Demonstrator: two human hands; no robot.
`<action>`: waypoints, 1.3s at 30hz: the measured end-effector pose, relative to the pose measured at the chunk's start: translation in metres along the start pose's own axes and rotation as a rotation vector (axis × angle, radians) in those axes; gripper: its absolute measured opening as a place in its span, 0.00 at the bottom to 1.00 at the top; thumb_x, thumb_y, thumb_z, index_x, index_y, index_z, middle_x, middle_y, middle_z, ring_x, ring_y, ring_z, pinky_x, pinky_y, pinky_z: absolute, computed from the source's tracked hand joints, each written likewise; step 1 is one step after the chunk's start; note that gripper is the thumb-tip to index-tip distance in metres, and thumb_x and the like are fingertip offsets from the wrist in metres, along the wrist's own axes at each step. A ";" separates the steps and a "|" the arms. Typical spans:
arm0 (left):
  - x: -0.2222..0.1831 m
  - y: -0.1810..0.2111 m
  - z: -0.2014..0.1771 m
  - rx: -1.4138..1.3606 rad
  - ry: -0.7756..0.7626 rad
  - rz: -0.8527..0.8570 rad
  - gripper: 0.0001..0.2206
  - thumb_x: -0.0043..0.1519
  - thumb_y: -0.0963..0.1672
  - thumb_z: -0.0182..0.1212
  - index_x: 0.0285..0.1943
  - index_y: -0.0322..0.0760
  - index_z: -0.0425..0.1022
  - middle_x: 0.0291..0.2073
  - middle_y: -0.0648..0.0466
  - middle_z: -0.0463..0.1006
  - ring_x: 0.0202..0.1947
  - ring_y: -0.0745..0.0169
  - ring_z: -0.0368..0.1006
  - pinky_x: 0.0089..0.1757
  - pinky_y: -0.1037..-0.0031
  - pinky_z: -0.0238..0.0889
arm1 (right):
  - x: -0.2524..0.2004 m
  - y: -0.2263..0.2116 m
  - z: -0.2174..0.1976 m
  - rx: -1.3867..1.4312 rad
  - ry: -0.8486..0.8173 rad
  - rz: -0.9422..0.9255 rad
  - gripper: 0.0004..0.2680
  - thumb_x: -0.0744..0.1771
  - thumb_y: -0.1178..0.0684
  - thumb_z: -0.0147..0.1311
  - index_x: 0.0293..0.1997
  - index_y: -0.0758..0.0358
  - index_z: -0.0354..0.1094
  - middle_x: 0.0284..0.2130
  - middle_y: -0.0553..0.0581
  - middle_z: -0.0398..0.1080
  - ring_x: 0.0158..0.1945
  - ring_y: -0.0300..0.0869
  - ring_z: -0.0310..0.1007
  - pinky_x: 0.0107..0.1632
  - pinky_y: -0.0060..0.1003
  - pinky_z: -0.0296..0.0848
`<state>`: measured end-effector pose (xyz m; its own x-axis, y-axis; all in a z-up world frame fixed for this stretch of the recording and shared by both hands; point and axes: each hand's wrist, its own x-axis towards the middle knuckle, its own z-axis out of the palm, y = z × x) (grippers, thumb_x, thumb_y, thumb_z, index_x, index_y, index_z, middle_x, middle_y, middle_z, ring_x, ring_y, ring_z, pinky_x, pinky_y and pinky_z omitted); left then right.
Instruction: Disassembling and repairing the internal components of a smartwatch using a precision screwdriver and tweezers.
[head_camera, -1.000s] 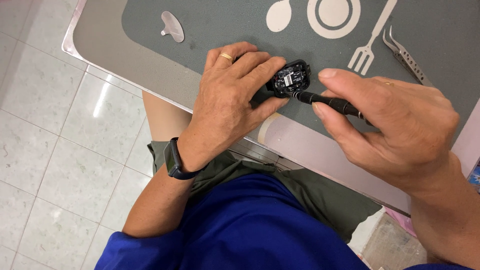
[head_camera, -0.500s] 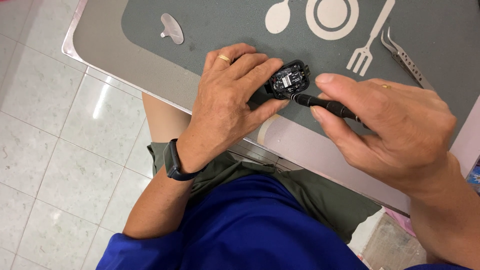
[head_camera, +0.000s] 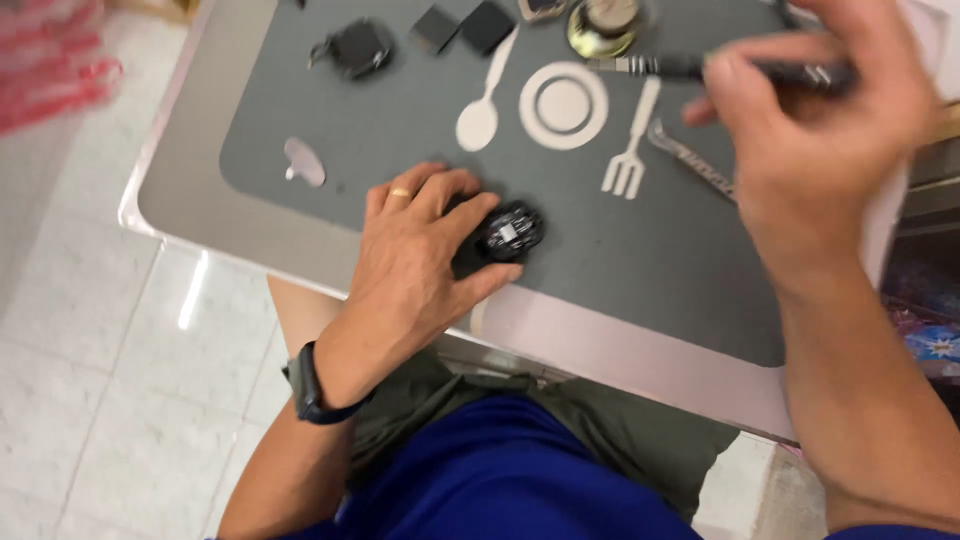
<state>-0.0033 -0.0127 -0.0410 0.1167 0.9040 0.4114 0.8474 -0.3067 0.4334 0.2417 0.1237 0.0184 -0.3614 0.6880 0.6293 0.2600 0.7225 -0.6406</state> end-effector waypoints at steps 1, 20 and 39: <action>0.001 0.000 0.000 0.001 -0.020 -0.022 0.27 0.56 0.54 0.74 0.58 0.36 0.77 0.52 0.49 0.76 0.59 0.38 0.67 0.49 0.50 0.58 | 0.008 0.018 0.001 0.040 0.067 0.014 0.11 0.72 0.76 0.56 0.62 0.83 0.63 0.37 0.70 0.71 0.35 0.51 0.73 0.42 0.46 0.88; 0.152 -0.041 0.043 0.022 0.134 -0.024 0.10 0.59 0.44 0.67 0.49 0.41 0.82 0.32 0.54 0.78 0.34 0.48 0.71 0.32 0.57 0.65 | 0.025 0.056 0.014 0.050 0.154 0.210 0.10 0.68 0.68 0.57 0.56 0.74 0.70 0.35 0.61 0.74 0.29 0.44 0.77 0.38 0.32 0.85; 0.191 -0.045 0.092 0.247 0.223 0.298 0.18 0.62 0.42 0.61 0.19 0.45 0.60 0.17 0.61 0.60 0.25 0.58 0.50 0.25 0.66 0.49 | 0.024 0.054 0.007 0.045 0.159 0.197 0.10 0.70 0.68 0.58 0.57 0.74 0.68 0.38 0.64 0.75 0.30 0.46 0.79 0.38 0.32 0.83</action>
<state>0.0286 0.2014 -0.0554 0.2831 0.6918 0.6643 0.8951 -0.4393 0.0761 0.2409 0.1784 -0.0039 -0.1610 0.8200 0.5492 0.2697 0.5719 -0.7747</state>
